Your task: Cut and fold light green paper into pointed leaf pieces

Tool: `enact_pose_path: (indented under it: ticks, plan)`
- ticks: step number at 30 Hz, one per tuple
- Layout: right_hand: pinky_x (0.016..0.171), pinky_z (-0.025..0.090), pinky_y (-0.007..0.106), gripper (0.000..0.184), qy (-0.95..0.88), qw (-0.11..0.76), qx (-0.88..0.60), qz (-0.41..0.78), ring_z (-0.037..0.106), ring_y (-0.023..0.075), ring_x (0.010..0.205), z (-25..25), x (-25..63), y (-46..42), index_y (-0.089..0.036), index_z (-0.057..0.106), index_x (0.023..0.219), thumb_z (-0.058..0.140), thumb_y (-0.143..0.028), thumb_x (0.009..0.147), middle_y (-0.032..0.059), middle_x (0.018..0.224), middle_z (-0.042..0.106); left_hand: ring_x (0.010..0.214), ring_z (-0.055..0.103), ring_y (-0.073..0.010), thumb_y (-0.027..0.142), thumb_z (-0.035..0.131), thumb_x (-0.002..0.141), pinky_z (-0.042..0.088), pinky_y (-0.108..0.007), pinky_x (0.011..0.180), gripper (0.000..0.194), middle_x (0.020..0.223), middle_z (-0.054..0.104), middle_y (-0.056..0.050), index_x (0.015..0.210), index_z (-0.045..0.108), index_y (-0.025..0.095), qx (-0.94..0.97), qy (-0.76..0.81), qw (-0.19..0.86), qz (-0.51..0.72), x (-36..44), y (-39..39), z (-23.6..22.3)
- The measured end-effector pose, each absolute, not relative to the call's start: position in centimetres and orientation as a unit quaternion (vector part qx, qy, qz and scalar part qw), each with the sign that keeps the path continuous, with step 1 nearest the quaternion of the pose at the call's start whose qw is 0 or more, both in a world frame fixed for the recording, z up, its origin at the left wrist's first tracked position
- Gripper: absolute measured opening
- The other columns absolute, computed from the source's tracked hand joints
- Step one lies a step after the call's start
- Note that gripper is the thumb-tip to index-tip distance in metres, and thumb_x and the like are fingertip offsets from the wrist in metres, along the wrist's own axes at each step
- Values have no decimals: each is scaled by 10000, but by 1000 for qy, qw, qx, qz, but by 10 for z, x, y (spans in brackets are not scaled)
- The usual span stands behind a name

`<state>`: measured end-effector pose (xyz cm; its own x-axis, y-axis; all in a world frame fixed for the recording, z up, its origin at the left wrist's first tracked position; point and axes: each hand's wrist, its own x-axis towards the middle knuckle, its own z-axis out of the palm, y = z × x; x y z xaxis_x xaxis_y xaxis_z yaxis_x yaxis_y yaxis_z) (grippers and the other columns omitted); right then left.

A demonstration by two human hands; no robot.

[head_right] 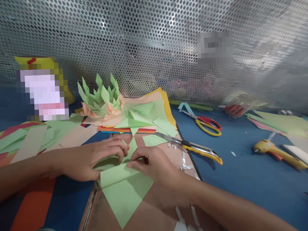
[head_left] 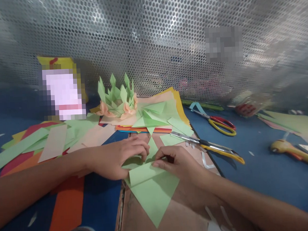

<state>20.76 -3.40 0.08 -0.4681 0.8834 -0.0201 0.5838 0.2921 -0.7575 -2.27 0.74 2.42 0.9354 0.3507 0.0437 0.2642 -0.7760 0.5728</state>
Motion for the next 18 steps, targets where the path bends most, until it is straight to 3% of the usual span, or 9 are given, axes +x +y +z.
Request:
enact_pose_path:
  ticks: [2,5,8,11,18]
  plan:
    - [496,338,188,152,-776,212,-484,344,487,92,574,2,205,-34,-172,645,733,610,-292,819,-22,655,612,1053,476,-205,157,411,893,359,-334,940,147,1074,541,-66,998,502,206,927,183,317,83,-21,9,24]
    - [501,344,192,137,-784,216,-494,309,500,94,562,4,202,-33,-184,639,722,603,-271,822,-31,637,614,933,508,-175,235,244,979,395,-293,844,262,995,547,-43,992,504,206,900,232,352,112,-18,10,22]
    - [550,390,197,112,-794,220,-489,288,556,108,604,4,202,-32,-193,642,737,600,-245,826,-26,676,645,885,512,-173,323,379,952,402,-273,799,178,970,540,-34,975,505,199,894,246,352,127,-16,8,18]
    - [610,422,205,74,-803,222,-478,277,601,123,678,3,202,-31,-199,651,761,617,-226,821,-15,733,670,880,505,-181,309,528,877,401,-271,797,146,957,531,-32,970,507,198,906,234,330,128,-16,6,15]
    - [621,427,212,78,-816,220,-478,238,612,127,684,0,200,-31,-193,637,735,624,-166,806,-7,736,674,948,490,-202,258,515,883,376,-310,889,64,955,531,-42,882,542,200,926,206,292,122,-15,5,17]
